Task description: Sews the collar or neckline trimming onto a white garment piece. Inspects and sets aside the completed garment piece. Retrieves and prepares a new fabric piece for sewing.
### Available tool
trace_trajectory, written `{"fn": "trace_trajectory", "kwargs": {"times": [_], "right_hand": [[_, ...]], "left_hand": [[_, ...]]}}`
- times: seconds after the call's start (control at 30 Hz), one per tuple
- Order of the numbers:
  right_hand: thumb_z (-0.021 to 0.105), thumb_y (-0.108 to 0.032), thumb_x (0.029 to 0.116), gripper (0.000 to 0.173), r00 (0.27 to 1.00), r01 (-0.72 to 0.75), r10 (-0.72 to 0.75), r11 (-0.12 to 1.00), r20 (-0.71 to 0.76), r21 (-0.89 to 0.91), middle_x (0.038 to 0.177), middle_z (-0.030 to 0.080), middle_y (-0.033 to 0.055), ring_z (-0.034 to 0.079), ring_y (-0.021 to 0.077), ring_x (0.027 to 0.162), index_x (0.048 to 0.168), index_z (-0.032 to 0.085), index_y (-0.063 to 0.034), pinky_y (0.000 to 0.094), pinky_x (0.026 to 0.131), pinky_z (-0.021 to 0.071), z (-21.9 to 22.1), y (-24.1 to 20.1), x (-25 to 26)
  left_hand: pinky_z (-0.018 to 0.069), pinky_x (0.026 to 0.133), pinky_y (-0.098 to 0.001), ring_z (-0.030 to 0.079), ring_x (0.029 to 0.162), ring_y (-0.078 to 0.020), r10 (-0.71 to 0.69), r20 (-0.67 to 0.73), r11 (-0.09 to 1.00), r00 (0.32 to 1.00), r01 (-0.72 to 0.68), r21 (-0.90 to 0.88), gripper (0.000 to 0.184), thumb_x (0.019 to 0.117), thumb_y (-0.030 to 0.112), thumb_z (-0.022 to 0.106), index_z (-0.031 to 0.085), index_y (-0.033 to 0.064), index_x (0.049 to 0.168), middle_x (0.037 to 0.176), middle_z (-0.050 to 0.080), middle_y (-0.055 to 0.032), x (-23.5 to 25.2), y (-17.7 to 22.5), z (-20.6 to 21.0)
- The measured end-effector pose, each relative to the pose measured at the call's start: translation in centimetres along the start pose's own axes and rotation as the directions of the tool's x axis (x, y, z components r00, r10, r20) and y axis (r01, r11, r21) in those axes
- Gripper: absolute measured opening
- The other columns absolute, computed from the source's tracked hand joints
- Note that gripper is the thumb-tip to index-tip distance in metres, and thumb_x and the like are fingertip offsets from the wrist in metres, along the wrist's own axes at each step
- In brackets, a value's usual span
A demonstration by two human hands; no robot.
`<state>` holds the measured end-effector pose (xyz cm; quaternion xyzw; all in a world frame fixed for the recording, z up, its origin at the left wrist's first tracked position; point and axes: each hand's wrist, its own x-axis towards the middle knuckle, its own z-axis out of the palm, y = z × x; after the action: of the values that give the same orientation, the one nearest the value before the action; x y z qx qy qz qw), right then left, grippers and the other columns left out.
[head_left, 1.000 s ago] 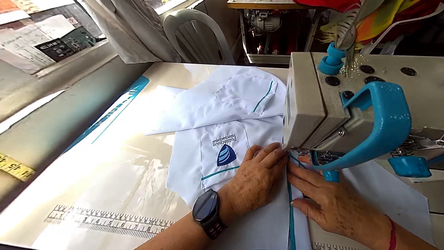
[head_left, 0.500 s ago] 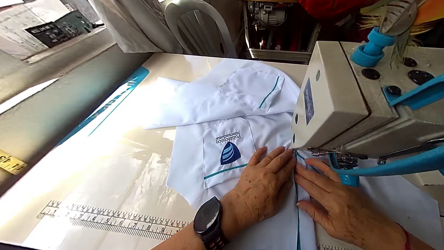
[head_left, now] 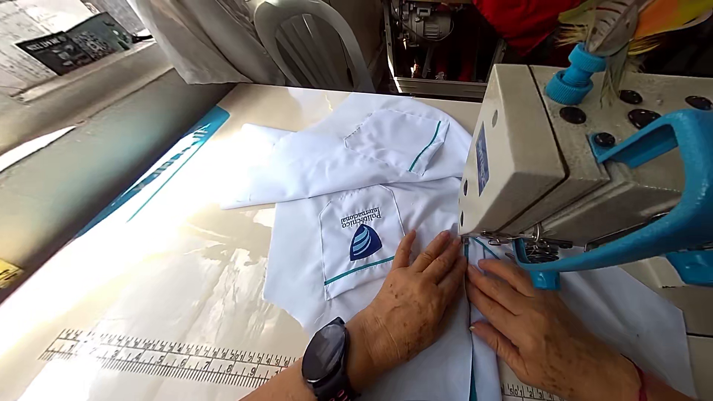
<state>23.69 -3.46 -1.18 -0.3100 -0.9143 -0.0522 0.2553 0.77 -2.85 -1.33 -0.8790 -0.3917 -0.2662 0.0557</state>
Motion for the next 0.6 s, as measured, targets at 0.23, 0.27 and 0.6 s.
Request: {"fn": "trace_trajectory", "kwargs": {"times": [0.23,0.27,0.6], "right_hand": [[0.043,-0.035,0.109,0.038,0.983,0.18,-0.171,0.972,-0.071,0.15,0.125,0.073,0.0021,0.059,0.0171,0.126,0.116,0.074,-0.0134,0.0371,0.111,0.0346,-0.5,-1.1,-2.5],[0.044,-0.033,0.1088,0.037,0.98,0.193,-0.18,0.967,-0.089,0.167,0.124,0.073,0.0029,0.059,0.0178,0.126,0.114,0.074,-0.0125,0.0366,0.111,0.0354,-0.4,-1.1,-2.6],[0.053,-0.02,0.1035,0.032,0.89,0.446,-0.376,0.835,-0.258,0.323,0.073,0.062,0.0052,0.06,0.0227,0.083,0.075,0.063,-0.0103,0.0346,0.09,0.0442,-1.4,-1.7,-2.5]], "left_hand": [[0.0323,0.118,-0.0516,0.049,0.143,-0.0277,0.01,0.134,0.992,0.991,-0.026,0.121,0.075,0.1069,0.057,0.017,0.052,0.0035,0.148,0.151,0.054,-0.0143,-3.4,1.2,-0.8],[0.0331,0.118,-0.0528,0.048,0.144,-0.0286,0.009,0.15,0.996,0.989,-0.022,0.087,0.074,0.107,0.057,0.02,0.053,0.0042,0.148,0.152,0.054,-0.0144,-3.3,1.1,-1.0],[0.0536,0.05,-0.0347,0.064,0.057,-0.0207,-0.473,0.08,0.878,0.877,0.477,-0.043,0.031,0.0836,0.029,0.062,0.069,0.0,0.095,0.077,0.066,-0.0103,0.2,6.5,-2.5]]}}
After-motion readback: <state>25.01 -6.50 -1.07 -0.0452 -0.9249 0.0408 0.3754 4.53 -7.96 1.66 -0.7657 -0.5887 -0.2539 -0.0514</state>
